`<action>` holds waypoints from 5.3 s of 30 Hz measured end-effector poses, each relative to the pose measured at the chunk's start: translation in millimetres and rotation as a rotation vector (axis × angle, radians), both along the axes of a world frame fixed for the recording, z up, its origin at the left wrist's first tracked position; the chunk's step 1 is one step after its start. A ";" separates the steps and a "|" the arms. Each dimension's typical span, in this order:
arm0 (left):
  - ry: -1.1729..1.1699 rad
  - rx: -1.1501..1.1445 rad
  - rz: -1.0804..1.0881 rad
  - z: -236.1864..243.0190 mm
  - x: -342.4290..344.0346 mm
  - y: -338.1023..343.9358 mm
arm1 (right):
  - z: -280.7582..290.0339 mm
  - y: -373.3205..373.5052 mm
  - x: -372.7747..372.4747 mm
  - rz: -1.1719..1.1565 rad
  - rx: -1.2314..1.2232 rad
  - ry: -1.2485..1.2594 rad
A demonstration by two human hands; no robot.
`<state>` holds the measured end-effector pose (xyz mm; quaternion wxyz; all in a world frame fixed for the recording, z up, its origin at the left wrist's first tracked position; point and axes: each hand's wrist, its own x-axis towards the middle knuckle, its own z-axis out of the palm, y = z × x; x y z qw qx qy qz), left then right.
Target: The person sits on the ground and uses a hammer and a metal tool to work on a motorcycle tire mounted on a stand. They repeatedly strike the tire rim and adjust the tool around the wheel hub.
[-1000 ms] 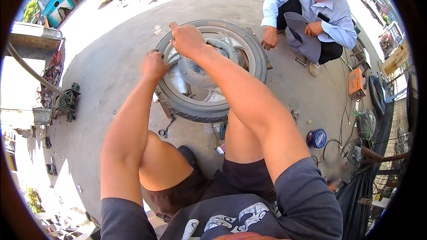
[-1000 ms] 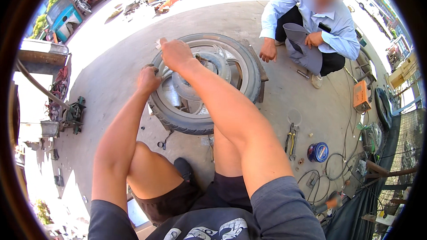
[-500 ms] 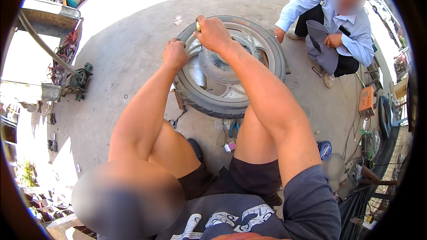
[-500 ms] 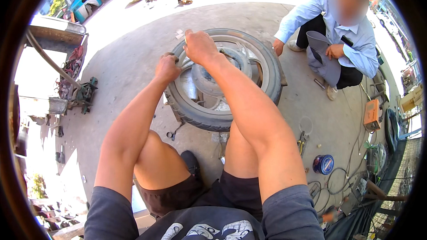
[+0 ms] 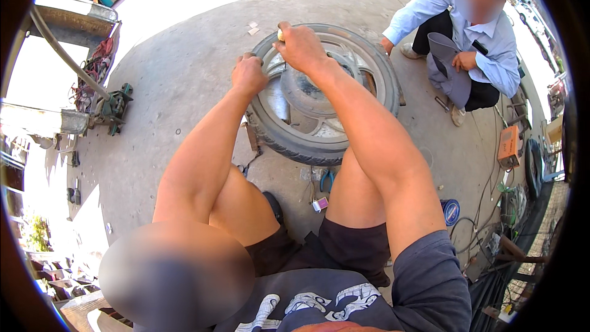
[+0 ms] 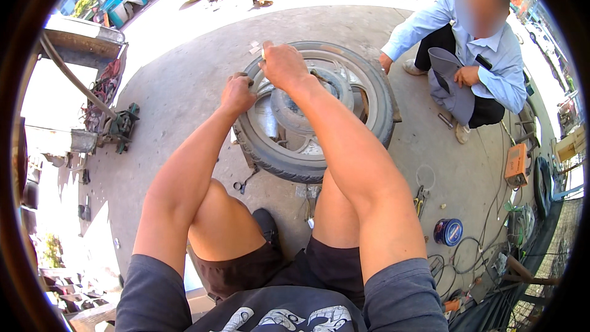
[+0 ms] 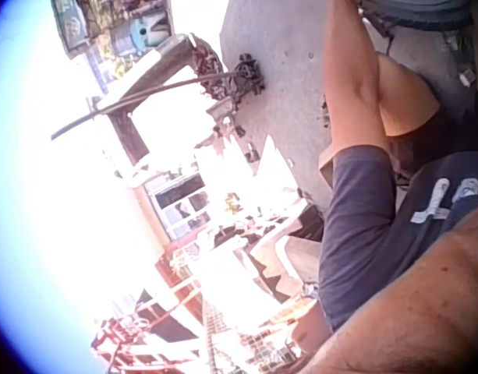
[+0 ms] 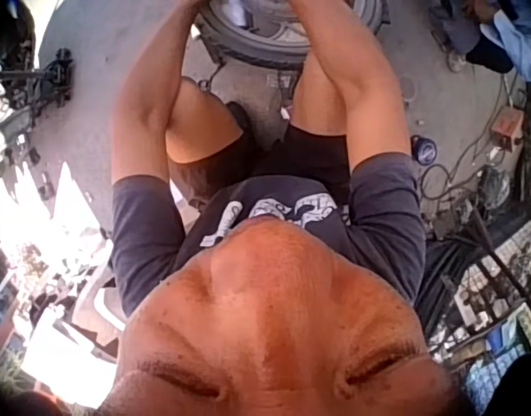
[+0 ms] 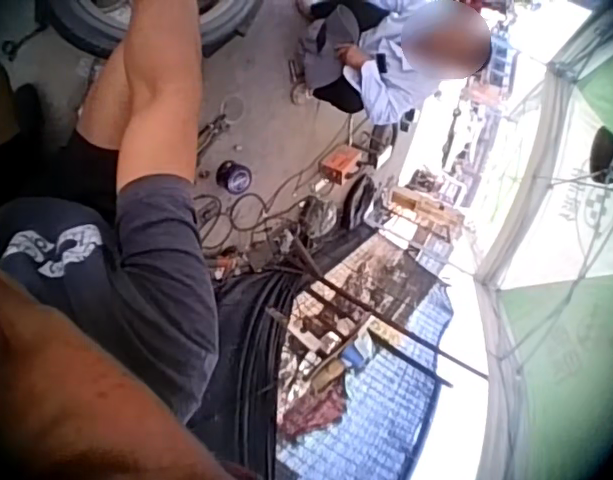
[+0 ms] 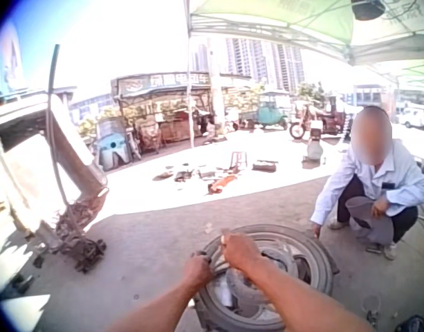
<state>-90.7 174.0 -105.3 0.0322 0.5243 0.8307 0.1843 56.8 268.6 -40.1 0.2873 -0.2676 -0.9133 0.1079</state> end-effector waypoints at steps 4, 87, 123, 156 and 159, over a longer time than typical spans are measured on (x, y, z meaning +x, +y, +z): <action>0.005 0.020 -0.019 -10.1 -6.7 -1.4 | -1.1 -8.1 -3.4 -0.016 -0.017 0.006; 0.020 -0.047 -0.007 -0.5 -4.8 -4.1 | -0.3 -6.2 -3.2 -0.025 -0.007 0.048; -0.013 0.026 -0.031 0.9 6.2 6.6 | 0.6 0.8 6.5 -0.050 0.000 0.062; -0.806 0.619 -0.105 40.5 44.3 17.4 | 19.3 -7.8 55.6 -0.159 -0.305 0.085; -0.841 0.665 -0.155 29.8 38.3 43.9 | 23.7 18.9 73.9 -0.172 -0.322 0.123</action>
